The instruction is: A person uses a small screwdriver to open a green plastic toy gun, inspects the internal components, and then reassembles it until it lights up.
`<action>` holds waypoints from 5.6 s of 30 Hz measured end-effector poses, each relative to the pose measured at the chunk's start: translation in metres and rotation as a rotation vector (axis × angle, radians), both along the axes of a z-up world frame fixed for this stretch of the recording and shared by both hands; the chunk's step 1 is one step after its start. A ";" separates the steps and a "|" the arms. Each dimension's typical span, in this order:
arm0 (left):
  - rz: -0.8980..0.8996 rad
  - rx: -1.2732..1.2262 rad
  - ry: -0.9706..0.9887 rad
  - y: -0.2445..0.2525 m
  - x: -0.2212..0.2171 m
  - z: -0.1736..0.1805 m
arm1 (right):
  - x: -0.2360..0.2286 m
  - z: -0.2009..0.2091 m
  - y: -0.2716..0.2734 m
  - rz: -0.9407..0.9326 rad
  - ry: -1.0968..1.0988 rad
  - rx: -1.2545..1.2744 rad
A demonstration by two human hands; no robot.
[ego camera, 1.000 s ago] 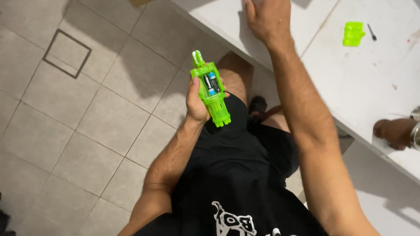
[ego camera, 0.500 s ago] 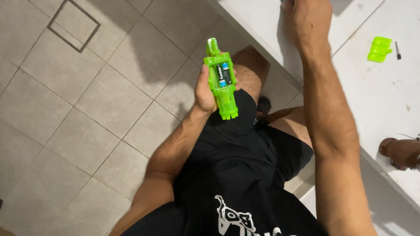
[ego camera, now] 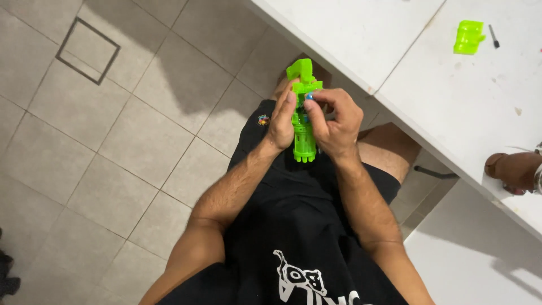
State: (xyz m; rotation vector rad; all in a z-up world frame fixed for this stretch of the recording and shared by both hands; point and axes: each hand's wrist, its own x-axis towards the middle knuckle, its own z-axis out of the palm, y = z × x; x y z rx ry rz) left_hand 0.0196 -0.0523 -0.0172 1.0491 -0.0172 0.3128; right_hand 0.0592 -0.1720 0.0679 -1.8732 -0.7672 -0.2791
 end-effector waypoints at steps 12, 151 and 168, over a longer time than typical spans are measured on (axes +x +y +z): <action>-0.104 -0.018 -0.100 -0.018 0.003 0.023 | 0.000 0.023 -0.028 0.104 -0.299 -0.193; -0.256 -0.418 -0.158 -0.087 0.015 0.047 | -0.017 0.078 -0.090 -0.165 -0.833 -0.172; -0.290 -0.381 -0.190 -0.083 0.015 0.047 | -0.018 0.081 -0.098 -0.096 -0.602 -0.296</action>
